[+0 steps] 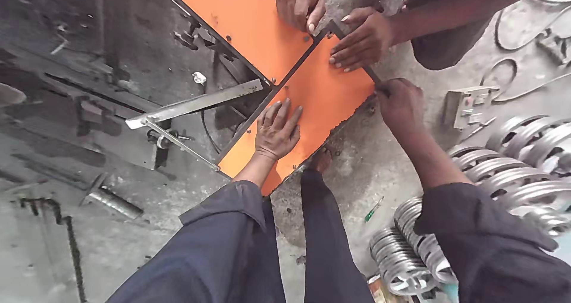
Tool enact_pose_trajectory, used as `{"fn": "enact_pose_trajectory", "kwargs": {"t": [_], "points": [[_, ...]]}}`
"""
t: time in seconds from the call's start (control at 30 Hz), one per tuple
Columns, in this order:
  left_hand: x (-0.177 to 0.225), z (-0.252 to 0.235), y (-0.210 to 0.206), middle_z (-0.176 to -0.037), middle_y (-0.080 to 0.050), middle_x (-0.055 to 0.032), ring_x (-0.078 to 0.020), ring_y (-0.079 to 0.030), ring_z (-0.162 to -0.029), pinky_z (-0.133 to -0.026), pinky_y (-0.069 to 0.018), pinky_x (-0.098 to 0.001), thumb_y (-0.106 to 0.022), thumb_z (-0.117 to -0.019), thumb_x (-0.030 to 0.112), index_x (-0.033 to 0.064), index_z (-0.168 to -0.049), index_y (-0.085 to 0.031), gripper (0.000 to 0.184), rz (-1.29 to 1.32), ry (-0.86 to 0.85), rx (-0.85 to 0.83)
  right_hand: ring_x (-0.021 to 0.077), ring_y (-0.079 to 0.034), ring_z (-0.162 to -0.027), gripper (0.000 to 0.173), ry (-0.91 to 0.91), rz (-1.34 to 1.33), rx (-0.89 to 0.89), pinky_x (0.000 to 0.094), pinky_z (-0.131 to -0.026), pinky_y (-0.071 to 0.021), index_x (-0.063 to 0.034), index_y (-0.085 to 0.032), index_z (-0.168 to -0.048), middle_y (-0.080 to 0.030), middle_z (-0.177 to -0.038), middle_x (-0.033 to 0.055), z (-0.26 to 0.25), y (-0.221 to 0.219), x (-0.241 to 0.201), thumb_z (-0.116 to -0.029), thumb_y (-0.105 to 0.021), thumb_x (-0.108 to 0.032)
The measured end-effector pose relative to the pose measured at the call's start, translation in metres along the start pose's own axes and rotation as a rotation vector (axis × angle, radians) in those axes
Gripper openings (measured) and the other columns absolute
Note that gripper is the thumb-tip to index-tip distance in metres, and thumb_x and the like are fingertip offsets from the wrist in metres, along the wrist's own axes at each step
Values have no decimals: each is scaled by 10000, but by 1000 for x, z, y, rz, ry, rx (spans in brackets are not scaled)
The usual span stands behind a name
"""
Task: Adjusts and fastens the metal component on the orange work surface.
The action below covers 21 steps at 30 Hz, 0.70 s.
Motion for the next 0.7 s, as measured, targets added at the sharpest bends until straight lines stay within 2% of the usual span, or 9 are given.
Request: {"fn": "enact_pose_trajectory", "kwargs": {"t": [0.1,0.23,0.33,0.47,0.57,0.63,0.7], "points": [[0,0,0,-1576,-473,-84,-308,-406,-1464,-1200,-290,-495,-542,-999,319,262,-1462,-591,469,1,7,-10,374,-684,-1113,238,15,5,-11,572,-975,-528,-66,-740,-1165,-715,-1187,177,-1,1,-2,-1023,-598,-192],[0,0,1,-1574,-476,-85,-309,-407,-1463,-1202,-287,-495,-539,-1000,320,261,-1452,-601,461,5,5,3,410,-677,-1140,239,289,88,65,568,-965,-544,-17,-726,-1141,-703,-1215,213,3,-2,-10,-1037,-519,-76],[-1,0,0,-1583,-465,-83,-308,-399,-1468,-1198,-290,-496,-539,-1000,324,266,-1456,-596,464,4,15,-12,434,-684,-1092,254,408,124,84,583,-899,-564,-15,-722,-1135,-703,-1176,229,4,-1,-11,-1037,-489,-42],[2,-2,3,-1583,-460,-97,-315,-396,-1468,-1196,-292,-503,-550,-994,313,239,-1463,-586,475,18,29,-24,420,-685,-1110,246,284,154,-39,591,-923,-559,-53,-720,-1186,-695,-1217,208,-1,0,-8,-1050,-531,-134],[15,-17,10,-1502,-529,-139,-370,-464,-1397,-1160,-310,-581,-563,-964,260,219,-1413,-622,454,16,115,-44,403,-680,-1123,240,129,117,-106,601,-947,-541,-72,-731,-1179,-701,-1221,182,-6,1,-6,-1042,-564,-177],[34,-37,13,-1424,-590,-180,-406,-536,-1328,-1112,-355,-633,-581,-958,229,199,-1362,-659,412,35,136,-32,393,-675,-1141,244,93,97,-109,595,-963,-536,-70,-735,-1177,-693,-1250,181,-5,0,-6,-1039,-566,-180],[64,-65,5,-1437,-602,-159,-364,-550,-1346,-1131,-392,-575,-583,-992,244,192,-1362,-670,383,118,84,-5,394,-672,-1148,254,147,96,-60,585,-974,-533,-55,-733,-1170,-688,-1256,191,-4,0,-6,-1045,-548,-177]]}}
Point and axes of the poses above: each hand's wrist, its own z-axis away from the middle knuckle, its own y-axis out of the back of the hand, x = y × z, the point moved 8 cm from there along -z, towards the middle knuckle
